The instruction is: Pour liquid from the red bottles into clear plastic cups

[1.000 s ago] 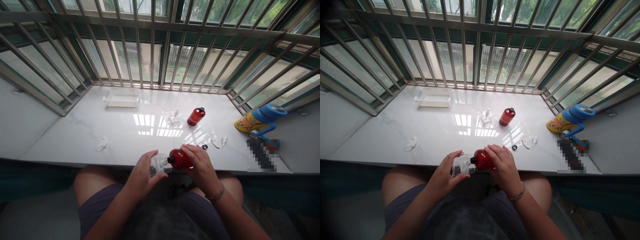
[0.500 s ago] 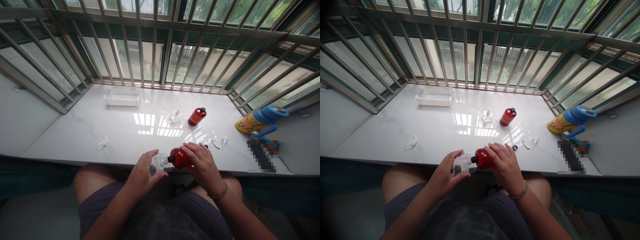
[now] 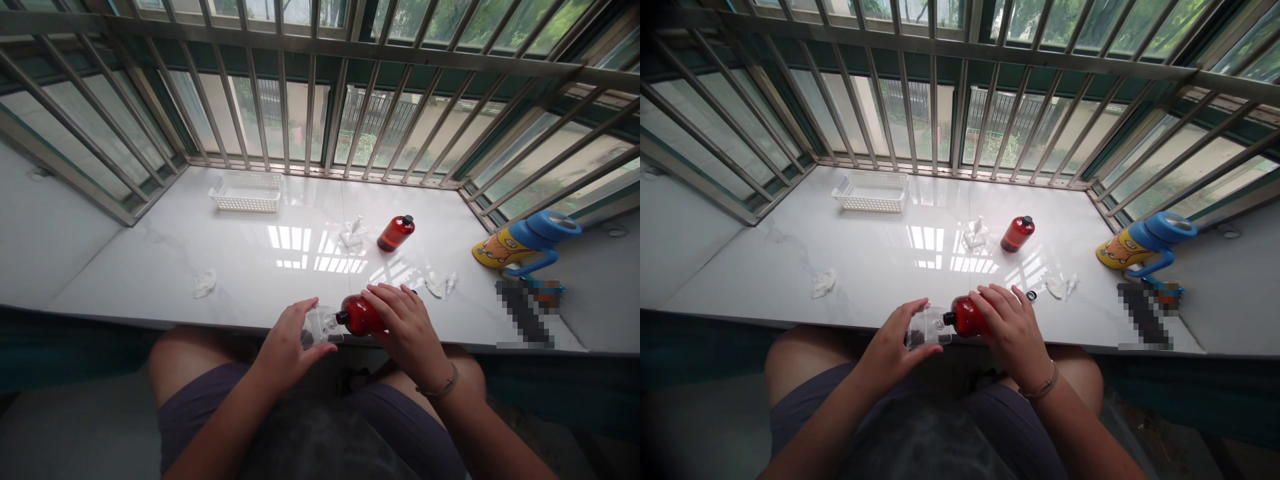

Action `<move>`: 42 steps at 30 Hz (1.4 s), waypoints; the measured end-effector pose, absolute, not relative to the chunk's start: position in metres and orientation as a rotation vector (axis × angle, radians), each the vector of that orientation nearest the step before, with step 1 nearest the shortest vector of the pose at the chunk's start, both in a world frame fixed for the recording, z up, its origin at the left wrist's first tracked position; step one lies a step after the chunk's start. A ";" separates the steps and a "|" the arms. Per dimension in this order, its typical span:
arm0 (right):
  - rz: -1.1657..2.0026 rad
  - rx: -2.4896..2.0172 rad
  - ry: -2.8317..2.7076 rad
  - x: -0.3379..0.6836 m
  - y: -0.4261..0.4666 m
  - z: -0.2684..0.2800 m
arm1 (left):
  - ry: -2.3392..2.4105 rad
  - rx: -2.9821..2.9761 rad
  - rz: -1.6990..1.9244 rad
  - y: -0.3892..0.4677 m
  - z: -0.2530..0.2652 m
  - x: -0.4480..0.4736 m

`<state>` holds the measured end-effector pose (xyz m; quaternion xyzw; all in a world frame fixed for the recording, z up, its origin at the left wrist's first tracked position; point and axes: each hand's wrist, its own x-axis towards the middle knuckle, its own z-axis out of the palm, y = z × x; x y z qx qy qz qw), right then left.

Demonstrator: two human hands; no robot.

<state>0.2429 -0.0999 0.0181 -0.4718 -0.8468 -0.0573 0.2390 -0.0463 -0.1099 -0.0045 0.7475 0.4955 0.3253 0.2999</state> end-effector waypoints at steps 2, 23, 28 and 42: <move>-0.148 -1.299 -2.323 0.243 -0.100 0.019 | 1.309 1.991 0.859 -0.109 -0.005 -0.046; -0.174 -1.300 -2.364 0.244 -0.097 0.025 | 1.294 1.951 0.840 -0.107 -0.011 -0.045; -0.177 -1.294 -2.369 0.244 -0.096 0.026 | 1.300 1.907 0.836 -0.106 -0.013 -0.045; -0.203 -1.291 -2.398 0.243 -0.095 0.031 | 1.297 1.744 0.834 -0.105 -0.019 -0.039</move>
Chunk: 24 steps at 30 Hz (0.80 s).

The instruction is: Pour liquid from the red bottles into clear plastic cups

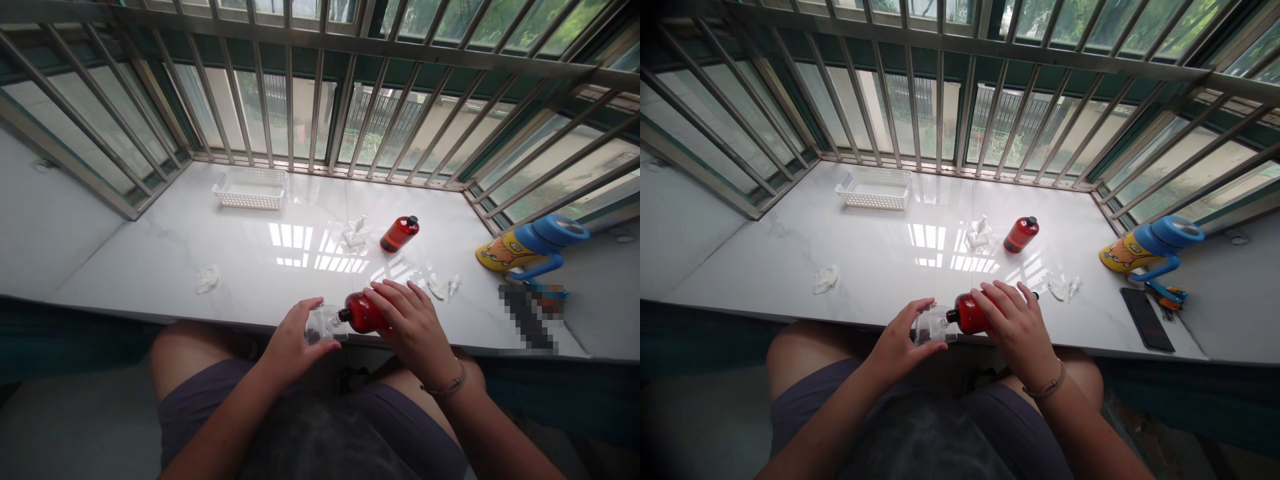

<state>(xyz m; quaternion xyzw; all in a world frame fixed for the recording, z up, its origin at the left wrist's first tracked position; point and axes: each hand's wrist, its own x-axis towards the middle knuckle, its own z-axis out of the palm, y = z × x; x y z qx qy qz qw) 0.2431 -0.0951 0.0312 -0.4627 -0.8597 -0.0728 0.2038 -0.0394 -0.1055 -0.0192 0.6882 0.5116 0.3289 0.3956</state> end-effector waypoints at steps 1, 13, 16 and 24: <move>-0.202 -1.292 -2.400 0.243 -0.095 0.031 | 1.297 1.735 0.834 -0.106 -0.019 -0.039; -0.197 -1.307 -2.407 0.244 -0.096 0.031 | 1.297 1.635 0.809 -0.105 -0.014 -0.035; -0.212 -1.298 -2.411 0.245 -0.095 0.031 | 1.302 1.621 0.802 -0.105 -0.015 -0.035; -0.229 -1.297 -2.424 0.246 -0.095 0.032 | 1.307 1.593 0.824 -0.105 -0.016 -0.033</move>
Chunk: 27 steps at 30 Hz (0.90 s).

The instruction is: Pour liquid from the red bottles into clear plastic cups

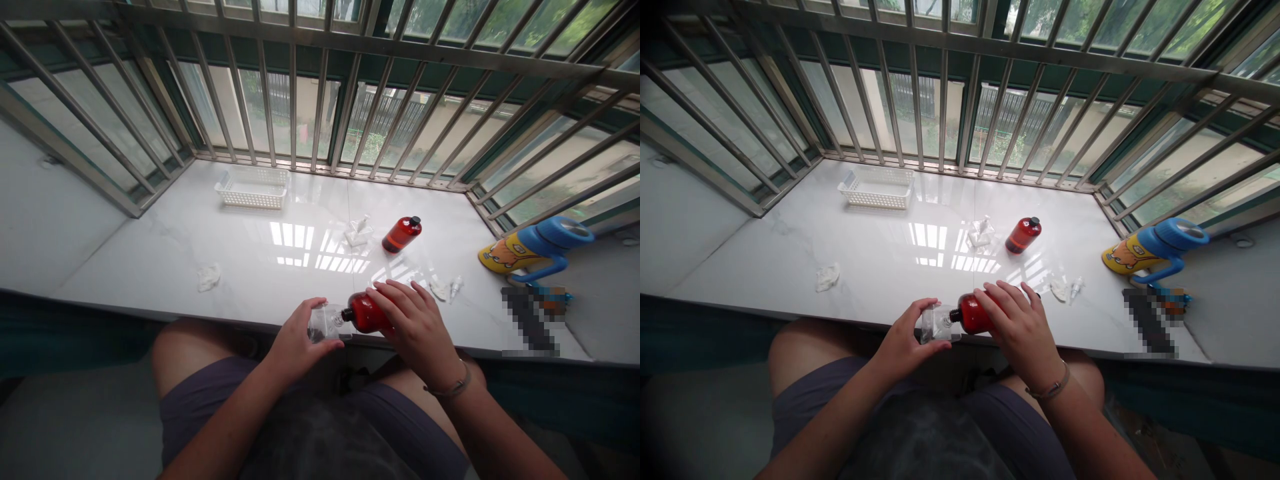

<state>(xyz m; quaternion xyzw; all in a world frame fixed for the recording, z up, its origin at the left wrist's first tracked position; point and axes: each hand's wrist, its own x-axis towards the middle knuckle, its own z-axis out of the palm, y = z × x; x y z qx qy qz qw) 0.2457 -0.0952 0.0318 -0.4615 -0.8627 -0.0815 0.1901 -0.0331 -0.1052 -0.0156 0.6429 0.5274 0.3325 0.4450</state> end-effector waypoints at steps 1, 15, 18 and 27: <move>-0.230 -1.298 -2.425 0.246 -0.095 0.032 | 1.304 1.593 0.824 -0.105 -0.016 -0.033; -0.240 -1.321 -2.428 0.250 -0.096 0.031 | 1.320 1.562 0.802 -0.105 -0.021 -0.033; -0.239 -1.326 -2.430 0.250 -0.096 0.032 | 1.321 1.547 0.802 -0.105 -0.020 -0.033; -0.256 -1.320 -2.437 0.253 -0.095 0.033 | 1.343 1.527 0.774 -0.105 -0.019 -0.031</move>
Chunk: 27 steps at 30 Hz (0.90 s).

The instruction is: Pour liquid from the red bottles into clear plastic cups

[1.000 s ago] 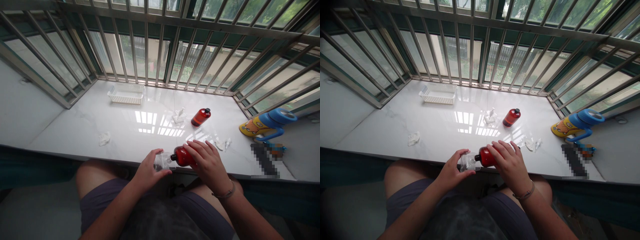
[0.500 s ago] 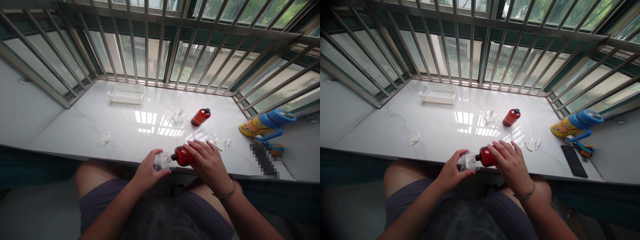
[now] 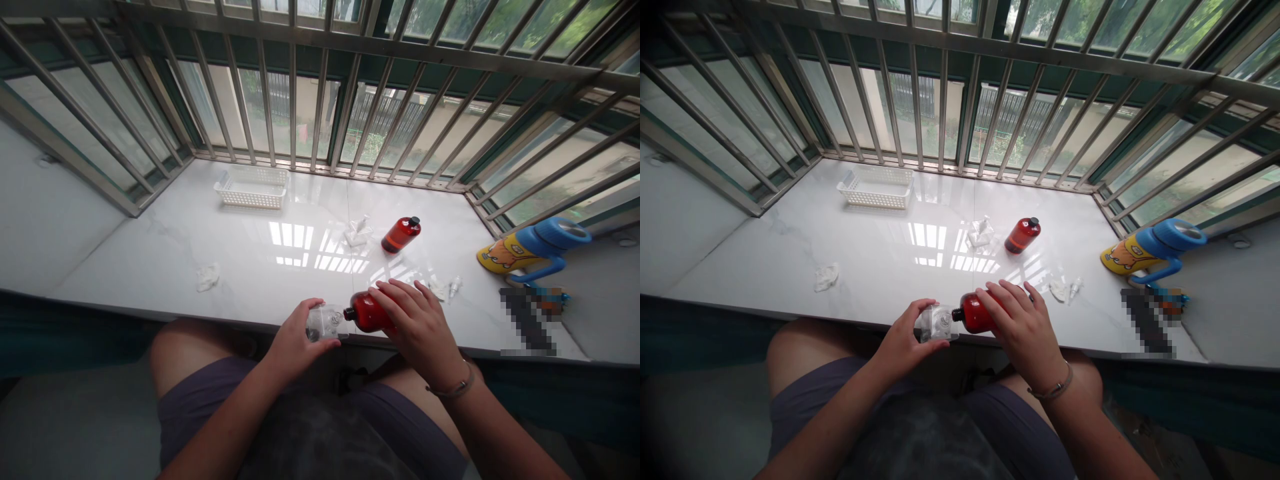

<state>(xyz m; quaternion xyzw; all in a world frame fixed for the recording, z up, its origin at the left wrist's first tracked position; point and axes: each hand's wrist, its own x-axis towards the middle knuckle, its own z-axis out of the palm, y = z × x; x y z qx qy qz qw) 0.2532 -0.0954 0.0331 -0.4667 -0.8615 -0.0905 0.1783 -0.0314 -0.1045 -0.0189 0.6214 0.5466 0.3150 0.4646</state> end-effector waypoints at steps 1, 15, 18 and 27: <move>-0.255 -1.321 -2.436 0.253 -0.095 0.033 | 1.344 1.530 0.775 -0.105 -0.020 -0.031; -0.283 -1.326 -2.441 0.253 -0.095 0.035 | 1.349 1.542 0.748 -0.102 -0.030 -0.034; -0.294 -1.327 -2.440 0.254 -0.095 0.035 | 1.356 1.542 0.734 -0.102 -0.030 -0.034; -0.299 -1.338 -2.443 0.255 -0.095 0.035 | 1.350 1.559 0.755 -0.102 -0.031 -0.034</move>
